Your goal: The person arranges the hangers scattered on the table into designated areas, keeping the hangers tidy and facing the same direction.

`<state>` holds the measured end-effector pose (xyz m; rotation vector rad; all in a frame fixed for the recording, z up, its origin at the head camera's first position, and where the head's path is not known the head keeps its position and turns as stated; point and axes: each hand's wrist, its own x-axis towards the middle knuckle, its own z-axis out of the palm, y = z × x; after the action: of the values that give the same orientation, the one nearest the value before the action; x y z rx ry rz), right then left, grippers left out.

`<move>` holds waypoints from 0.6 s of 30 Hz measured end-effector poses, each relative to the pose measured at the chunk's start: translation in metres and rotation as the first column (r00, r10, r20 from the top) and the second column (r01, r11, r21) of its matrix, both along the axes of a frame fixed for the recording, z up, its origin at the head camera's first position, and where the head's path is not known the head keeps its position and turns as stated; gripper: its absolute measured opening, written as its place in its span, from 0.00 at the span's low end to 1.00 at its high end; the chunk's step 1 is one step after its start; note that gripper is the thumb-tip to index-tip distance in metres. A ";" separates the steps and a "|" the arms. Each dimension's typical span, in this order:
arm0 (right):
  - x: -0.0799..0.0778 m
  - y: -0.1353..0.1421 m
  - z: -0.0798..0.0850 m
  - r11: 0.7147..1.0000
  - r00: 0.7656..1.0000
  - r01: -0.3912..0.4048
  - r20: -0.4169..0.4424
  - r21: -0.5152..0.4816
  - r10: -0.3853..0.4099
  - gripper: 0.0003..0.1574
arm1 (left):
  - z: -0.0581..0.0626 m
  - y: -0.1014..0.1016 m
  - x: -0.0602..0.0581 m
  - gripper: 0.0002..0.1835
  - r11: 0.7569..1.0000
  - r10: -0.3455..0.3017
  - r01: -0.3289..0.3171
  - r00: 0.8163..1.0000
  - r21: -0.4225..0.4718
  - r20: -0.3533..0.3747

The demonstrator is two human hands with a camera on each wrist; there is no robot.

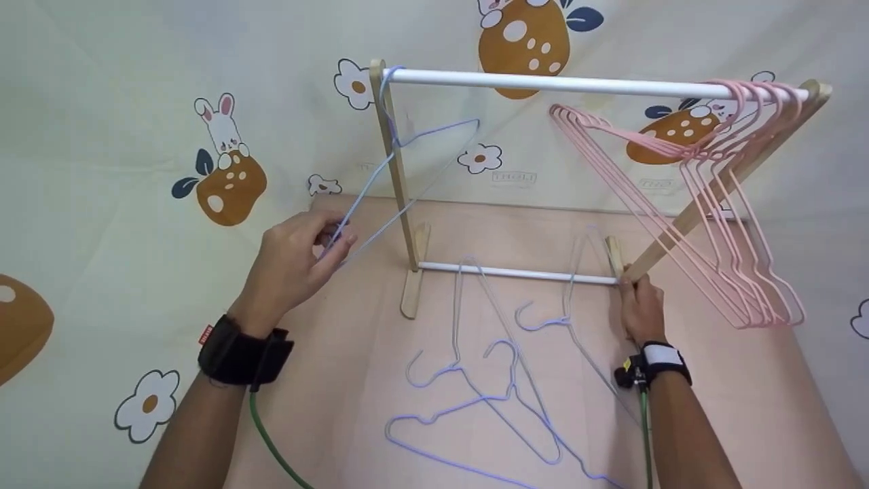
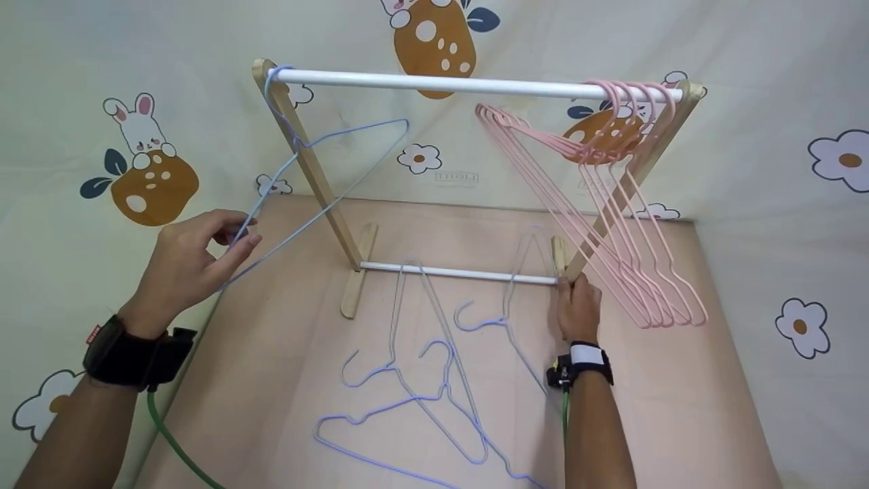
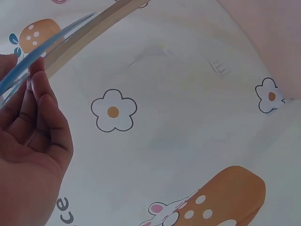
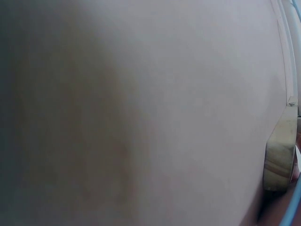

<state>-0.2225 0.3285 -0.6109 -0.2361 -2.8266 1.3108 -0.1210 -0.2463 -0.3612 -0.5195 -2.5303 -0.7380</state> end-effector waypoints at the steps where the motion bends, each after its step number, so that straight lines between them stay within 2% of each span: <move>1: 0.000 0.000 0.000 1.000 1.000 -0.001 0.001 0.001 0.001 0.38 | 0.000 0.000 0.001 0.13 1.000 -0.001 0.001 1.000 -0.005 -0.009; 7: 0.002 0.002 0.002 1.000 1.000 -0.004 0.016 -0.006 0.004 0.38 | -0.002 0.003 0.009 0.19 1.000 0.009 -0.008 0.998 0.019 -0.065; 11: 0.004 0.001 0.004 1.000 1.000 -0.006 0.001 -0.008 0.006 0.37 | -0.004 0.006 0.016 0.23 0.999 0.040 -0.036 0.992 0.031 -0.120; 15: 0.003 0.000 0.003 1.000 1.000 -0.006 -0.012 -0.005 0.006 0.37 | -0.001 0.012 0.025 0.24 0.996 0.081 -0.072 0.972 0.049 -0.220; 18: 0.001 0.000 0.002 1.000 1.000 0.001 -0.029 0.003 -0.001 0.36 | 0.005 0.021 0.033 0.23 0.995 0.082 -0.061 0.953 0.079 -0.292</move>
<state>-0.2216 0.3286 -0.6091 -0.2166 -2.8041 1.2987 -0.0878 -0.2255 -0.3566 -0.4733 -2.2259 -0.6645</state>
